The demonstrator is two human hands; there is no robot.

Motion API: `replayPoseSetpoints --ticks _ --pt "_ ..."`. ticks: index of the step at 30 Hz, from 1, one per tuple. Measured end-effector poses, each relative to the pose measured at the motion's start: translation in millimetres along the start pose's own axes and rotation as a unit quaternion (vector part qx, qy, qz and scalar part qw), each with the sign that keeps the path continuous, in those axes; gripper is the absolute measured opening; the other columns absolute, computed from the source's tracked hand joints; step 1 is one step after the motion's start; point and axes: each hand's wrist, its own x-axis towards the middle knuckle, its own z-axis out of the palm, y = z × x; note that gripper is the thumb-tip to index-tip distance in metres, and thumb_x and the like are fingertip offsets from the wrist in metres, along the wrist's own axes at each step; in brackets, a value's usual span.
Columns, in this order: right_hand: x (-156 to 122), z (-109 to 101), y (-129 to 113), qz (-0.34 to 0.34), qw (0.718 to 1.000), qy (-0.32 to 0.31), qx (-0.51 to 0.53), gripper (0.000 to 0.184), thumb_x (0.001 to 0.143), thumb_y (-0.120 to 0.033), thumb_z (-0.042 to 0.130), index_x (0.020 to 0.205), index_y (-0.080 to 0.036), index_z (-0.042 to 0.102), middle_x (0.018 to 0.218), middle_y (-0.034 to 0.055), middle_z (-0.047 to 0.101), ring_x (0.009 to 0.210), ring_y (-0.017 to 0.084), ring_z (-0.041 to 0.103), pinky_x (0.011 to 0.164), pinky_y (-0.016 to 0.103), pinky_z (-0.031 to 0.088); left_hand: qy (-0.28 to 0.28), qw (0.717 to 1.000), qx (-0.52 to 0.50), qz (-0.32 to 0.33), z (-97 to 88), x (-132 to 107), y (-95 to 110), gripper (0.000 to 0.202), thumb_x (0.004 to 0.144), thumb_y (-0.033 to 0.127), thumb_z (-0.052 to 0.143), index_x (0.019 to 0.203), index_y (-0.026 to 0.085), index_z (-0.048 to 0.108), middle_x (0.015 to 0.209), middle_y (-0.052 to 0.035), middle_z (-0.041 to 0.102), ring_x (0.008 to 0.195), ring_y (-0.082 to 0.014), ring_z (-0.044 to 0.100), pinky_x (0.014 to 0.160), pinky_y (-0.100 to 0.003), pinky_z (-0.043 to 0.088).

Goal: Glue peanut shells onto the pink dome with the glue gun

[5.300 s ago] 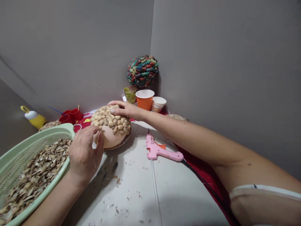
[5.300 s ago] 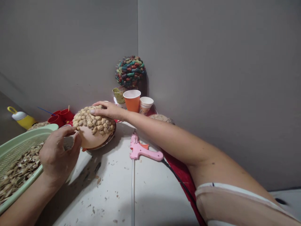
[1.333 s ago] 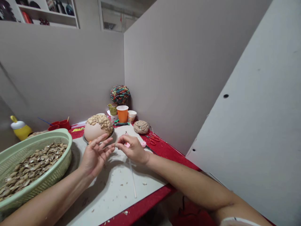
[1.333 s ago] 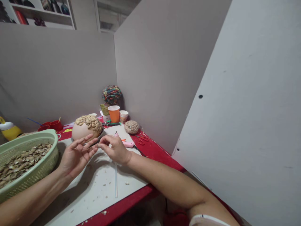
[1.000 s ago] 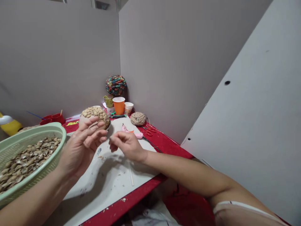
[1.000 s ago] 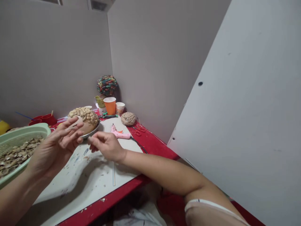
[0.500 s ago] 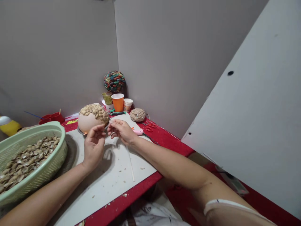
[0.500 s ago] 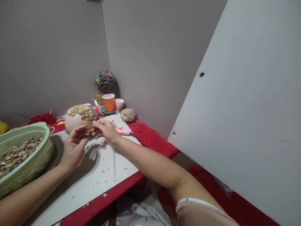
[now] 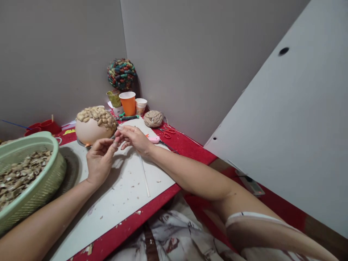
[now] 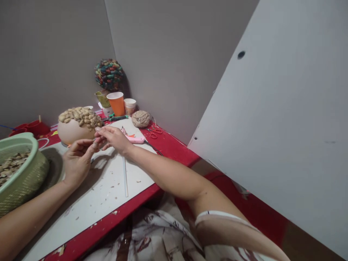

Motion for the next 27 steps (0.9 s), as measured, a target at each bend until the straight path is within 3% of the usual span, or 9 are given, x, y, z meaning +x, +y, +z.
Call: replayPoseSetpoints --ticks 6,11,15,20,24,27 --pt "-2 -3 -3 0.016 1.000 0.007 0.011 0.027 0.097 -0.044 0.059 0.085 -0.019 0.063 0.070 -0.0010 0.071 0.062 0.012 0.064 0.054 0.021 0.051 0.002 0.998 0.067 0.017 0.0 0 6 0.018 0.078 0.034 0.083 0.083 0.021 0.072 0.075 0.0023 0.071 0.067 -0.0124 0.067 0.068 -0.026 0.056" --pt "-3 -7 -1 0.025 0.999 -0.011 0.032 0.045 0.080 -0.066 0.068 0.085 -0.022 0.066 0.070 -0.0010 0.071 0.064 0.015 0.065 0.059 0.025 0.050 -0.001 0.993 0.090 0.080 1.1 4 2 0.024 0.075 0.039 0.084 0.080 0.021 0.069 0.069 0.0012 0.070 0.061 -0.0144 0.068 0.060 -0.029 0.058" --pt "-3 -7 0 0.031 0.999 -0.016 0.036 0.054 0.073 -0.073 0.070 0.086 -0.021 0.066 0.068 -0.0020 0.070 0.064 0.015 0.062 0.061 0.025 0.048 -0.031 0.993 0.085 0.079 -1.1 6 -3 0.025 0.077 0.041 0.083 0.083 0.022 0.067 0.072 0.0025 0.068 0.061 -0.0135 0.068 0.059 -0.031 0.056" --pt "-5 -3 -1 0.060 0.997 0.006 0.041 0.048 0.085 -0.067 0.060 0.086 -0.020 0.064 0.066 -0.0020 0.067 0.062 0.013 0.059 0.061 0.025 0.044 -0.066 0.992 0.081 0.078 -4.8 6 -3 0.026 0.079 0.042 0.080 0.082 0.022 0.065 0.070 0.0038 0.065 0.060 -0.0111 0.065 0.058 -0.029 0.053" --pt "-9 1 -4 0.079 0.995 0.004 0.058 0.050 0.085 -0.068 0.060 0.086 -0.018 0.065 0.066 -0.0010 0.066 0.060 0.012 0.057 0.059 0.025 0.045 -0.070 0.989 0.096 0.084 -4.5 2 -3 0.022 0.083 0.038 0.076 0.078 0.022 0.062 0.069 0.0026 0.065 0.059 -0.0113 0.064 0.058 -0.026 0.053" --pt "-12 4 -5 0.082 0.995 -0.002 0.053 0.050 0.086 -0.068 0.060 0.086 -0.018 0.065 0.062 -0.0016 0.062 0.056 0.012 0.056 0.058 0.024 0.048 -0.049 0.977 0.136 0.155 -6.0 -4 -5 0.018 0.084 0.033 0.075 0.079 0.020 0.063 0.067 0.0024 0.066 0.057 -0.0109 0.063 0.056 -0.024 0.051"
